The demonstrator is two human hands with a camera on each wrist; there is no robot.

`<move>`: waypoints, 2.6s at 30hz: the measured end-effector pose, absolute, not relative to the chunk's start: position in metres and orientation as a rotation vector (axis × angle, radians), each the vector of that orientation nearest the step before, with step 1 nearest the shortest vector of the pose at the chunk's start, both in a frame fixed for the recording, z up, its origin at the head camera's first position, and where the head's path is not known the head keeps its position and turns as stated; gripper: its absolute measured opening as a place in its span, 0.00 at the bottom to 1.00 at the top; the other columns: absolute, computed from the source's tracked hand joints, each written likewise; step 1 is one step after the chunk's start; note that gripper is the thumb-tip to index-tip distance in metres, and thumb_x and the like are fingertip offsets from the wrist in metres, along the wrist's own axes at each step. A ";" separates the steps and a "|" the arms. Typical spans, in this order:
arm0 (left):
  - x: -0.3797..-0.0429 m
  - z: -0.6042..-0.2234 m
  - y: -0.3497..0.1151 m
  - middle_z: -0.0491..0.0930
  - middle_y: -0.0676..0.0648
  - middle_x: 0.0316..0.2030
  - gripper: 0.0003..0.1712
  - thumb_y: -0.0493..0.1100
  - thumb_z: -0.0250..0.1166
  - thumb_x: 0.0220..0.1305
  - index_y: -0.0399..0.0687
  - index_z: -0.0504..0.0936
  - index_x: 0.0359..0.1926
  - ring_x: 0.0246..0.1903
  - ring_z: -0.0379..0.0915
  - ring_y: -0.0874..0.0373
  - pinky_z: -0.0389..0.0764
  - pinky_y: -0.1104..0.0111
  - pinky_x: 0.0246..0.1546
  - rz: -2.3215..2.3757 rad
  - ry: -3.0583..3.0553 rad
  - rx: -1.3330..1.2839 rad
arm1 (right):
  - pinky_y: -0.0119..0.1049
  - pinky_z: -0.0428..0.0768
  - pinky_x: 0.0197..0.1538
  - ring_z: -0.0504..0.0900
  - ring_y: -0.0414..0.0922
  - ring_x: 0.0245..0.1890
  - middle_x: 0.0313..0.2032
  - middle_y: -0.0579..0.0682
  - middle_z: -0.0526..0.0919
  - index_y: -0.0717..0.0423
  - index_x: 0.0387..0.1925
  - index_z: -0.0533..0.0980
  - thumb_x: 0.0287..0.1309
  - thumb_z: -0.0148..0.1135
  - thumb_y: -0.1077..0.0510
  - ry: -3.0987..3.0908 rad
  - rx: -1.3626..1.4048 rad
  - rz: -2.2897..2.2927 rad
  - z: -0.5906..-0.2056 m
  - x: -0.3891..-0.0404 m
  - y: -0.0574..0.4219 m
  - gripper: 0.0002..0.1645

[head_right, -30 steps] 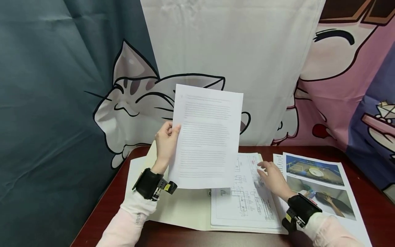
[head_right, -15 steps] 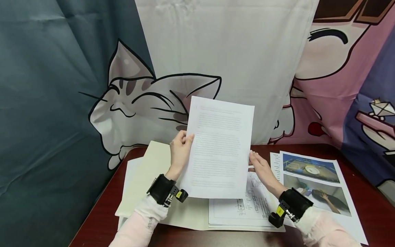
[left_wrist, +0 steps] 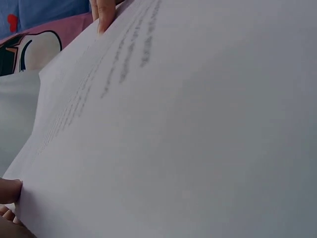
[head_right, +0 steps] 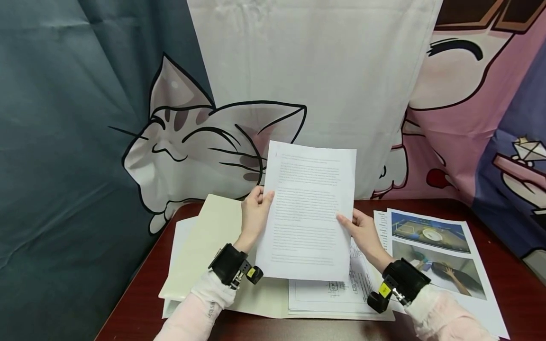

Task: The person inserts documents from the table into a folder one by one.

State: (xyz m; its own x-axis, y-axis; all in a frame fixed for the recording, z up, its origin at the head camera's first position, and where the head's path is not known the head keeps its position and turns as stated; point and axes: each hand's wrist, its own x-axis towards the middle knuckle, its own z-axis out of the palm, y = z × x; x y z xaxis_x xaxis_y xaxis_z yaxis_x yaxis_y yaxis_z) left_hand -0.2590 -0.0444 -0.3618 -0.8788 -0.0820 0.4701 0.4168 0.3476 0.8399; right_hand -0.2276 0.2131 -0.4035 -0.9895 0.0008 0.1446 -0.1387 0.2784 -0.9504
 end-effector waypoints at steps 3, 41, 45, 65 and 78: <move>-0.261 -0.363 -0.047 0.85 0.39 0.27 0.10 0.41 0.59 0.69 0.36 0.78 0.39 0.19 0.76 0.59 0.70 0.77 0.17 -1.540 -2.226 -0.319 | 0.25 0.80 0.34 0.80 0.26 0.29 0.26 0.25 0.80 0.71 0.62 0.67 0.69 0.55 0.50 -2.421 0.087 1.763 -0.403 -0.229 0.216 0.31; -0.277 -0.445 -0.074 0.51 0.43 0.75 0.67 0.67 0.75 0.41 0.40 0.54 0.74 0.76 0.41 0.50 0.45 0.44 0.73 -0.138 -3.342 -0.952 | 0.43 0.73 0.40 0.75 0.57 0.38 0.42 0.74 0.76 0.79 0.48 0.70 0.68 0.55 0.54 -3.024 -0.115 1.172 -0.451 -0.230 0.270 0.26; -0.276 -0.451 -0.074 0.50 0.44 0.76 0.67 0.69 0.75 0.40 0.43 0.54 0.74 0.76 0.41 0.49 0.44 0.40 0.72 -0.118 -3.344 -0.957 | 0.37 0.69 0.36 0.73 0.49 0.34 0.37 0.68 0.78 0.79 0.44 0.72 0.67 0.56 0.55 -3.006 -0.108 1.190 -0.453 -0.233 0.267 0.24; -0.280 -0.462 -0.070 0.49 0.46 0.76 0.69 0.68 0.77 0.37 0.47 0.54 0.75 0.76 0.42 0.50 0.46 0.40 0.72 -0.085 -3.335 -0.918 | 0.33 0.62 0.30 0.66 0.44 0.26 0.22 0.54 0.67 0.67 0.26 0.66 0.66 0.56 0.57 -3.027 -0.106 1.205 -0.465 -0.233 0.256 0.18; -0.278 -0.460 -0.070 0.49 0.46 0.76 0.68 0.67 0.77 0.37 0.46 0.54 0.75 0.76 0.43 0.49 0.47 0.40 0.72 -0.083 -3.340 -0.911 | 0.59 0.75 0.54 0.72 0.71 0.55 0.55 0.80 0.71 0.84 0.58 0.63 0.62 0.60 0.54 -3.083 -0.126 1.085 -0.466 -0.232 0.250 0.38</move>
